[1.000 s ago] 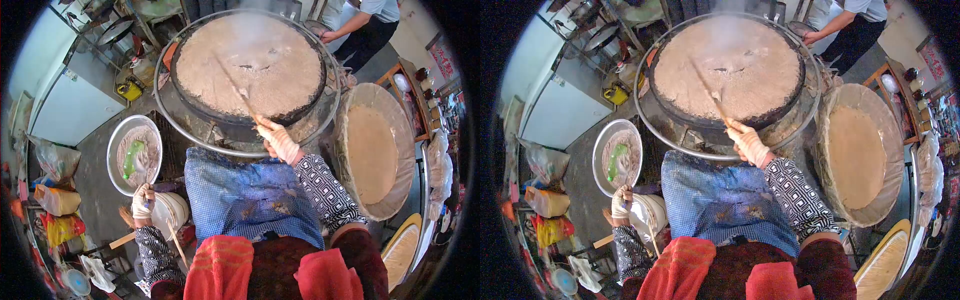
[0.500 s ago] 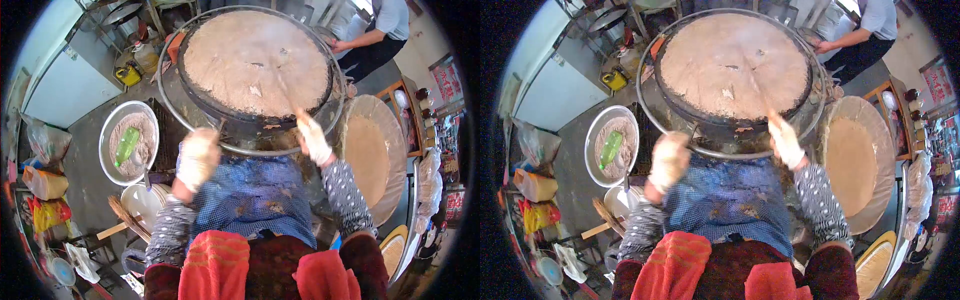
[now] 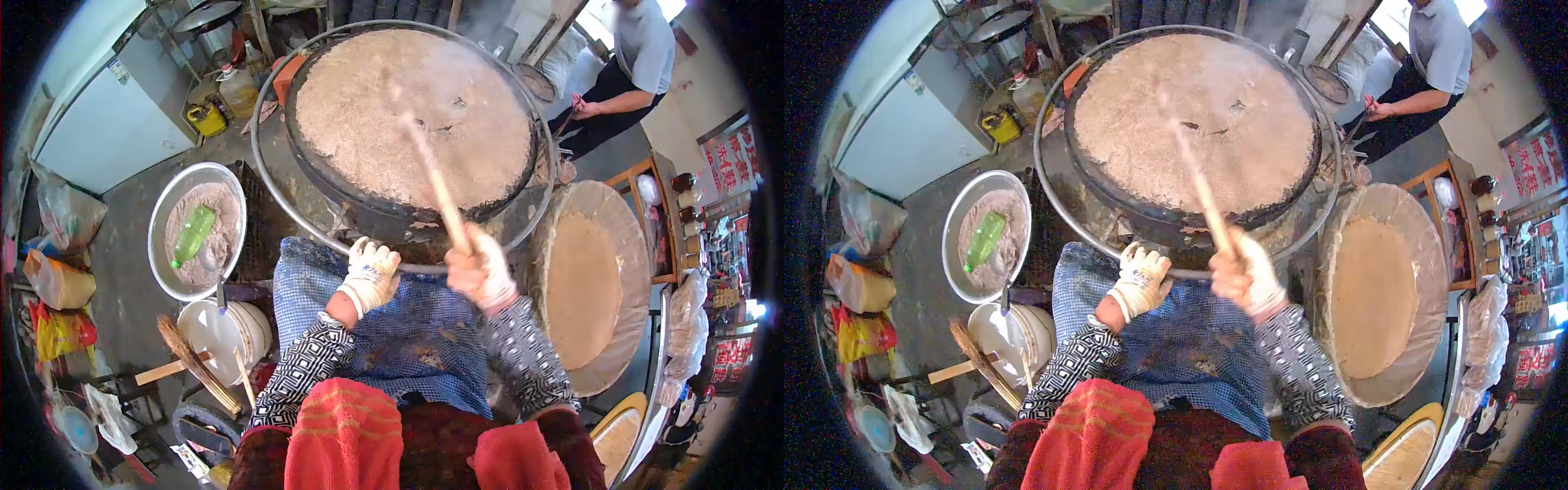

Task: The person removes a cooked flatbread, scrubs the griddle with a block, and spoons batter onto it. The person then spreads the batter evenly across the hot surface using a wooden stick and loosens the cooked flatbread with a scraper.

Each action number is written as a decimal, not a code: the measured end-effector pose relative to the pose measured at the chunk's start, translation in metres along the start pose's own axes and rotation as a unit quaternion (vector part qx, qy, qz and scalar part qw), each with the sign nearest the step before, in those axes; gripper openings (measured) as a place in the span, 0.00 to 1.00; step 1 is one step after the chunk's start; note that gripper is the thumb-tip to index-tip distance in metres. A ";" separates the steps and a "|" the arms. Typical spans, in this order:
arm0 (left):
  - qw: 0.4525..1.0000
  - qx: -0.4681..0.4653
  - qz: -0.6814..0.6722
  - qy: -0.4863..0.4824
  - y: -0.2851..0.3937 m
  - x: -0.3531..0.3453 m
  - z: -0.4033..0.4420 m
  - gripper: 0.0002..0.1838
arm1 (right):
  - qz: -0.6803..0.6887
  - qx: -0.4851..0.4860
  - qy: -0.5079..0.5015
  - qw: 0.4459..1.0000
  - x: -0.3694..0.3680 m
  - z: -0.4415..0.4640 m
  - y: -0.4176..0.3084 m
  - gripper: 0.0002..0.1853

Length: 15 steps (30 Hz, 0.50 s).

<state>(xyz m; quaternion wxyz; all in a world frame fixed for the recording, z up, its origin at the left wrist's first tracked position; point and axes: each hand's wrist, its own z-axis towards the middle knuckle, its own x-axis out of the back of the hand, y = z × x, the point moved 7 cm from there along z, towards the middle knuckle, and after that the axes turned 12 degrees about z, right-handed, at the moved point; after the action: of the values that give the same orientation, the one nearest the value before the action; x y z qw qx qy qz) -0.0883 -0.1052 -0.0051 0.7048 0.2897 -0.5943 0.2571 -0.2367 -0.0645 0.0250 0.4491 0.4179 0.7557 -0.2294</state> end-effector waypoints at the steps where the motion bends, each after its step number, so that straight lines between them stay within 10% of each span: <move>1: 1.000 0.002 -0.003 0.001 -0.003 0.001 -0.001 0.17 | -0.006 0.042 -0.018 0.999 -0.005 -0.007 -0.026 0.29; 2: 1.000 0.004 0.000 -0.006 -0.007 0.000 -0.001 0.17 | -0.075 0.197 0.164 0.964 -0.022 -0.028 -0.051 0.28; 3: 1.000 0.006 0.004 -0.013 -0.012 -0.001 -0.002 0.18 | -0.076 0.155 0.019 0.985 -0.014 -0.022 -0.083 0.23; 6: 0.999 0.021 0.024 0.003 -0.025 0.005 -0.004 0.17 | -0.478 0.277 0.113 0.826 -0.040 -0.033 -0.146 0.28; 7: 0.999 0.029 0.042 -0.002 -0.030 0.006 -0.004 0.16 | -0.657 0.263 0.305 0.638 -0.014 -0.027 -0.179 0.27; 9: 0.998 0.041 0.047 -0.013 -0.039 0.006 -0.003 0.14 | -0.891 0.310 0.307 0.128 0.015 -0.008 -0.224 0.26; 15: 0.982 0.129 0.112 -0.085 -0.086 -0.007 -0.002 0.09 | -0.864 0.313 0.378 0.111 -0.024 0.011 -0.259 0.25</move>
<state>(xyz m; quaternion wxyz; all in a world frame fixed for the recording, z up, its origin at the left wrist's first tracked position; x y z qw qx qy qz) -0.0274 -0.1639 -0.0210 0.5753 0.3311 -0.6421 0.3835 -0.4420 -0.2239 0.0333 -0.5650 -0.3794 0.5433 -0.4917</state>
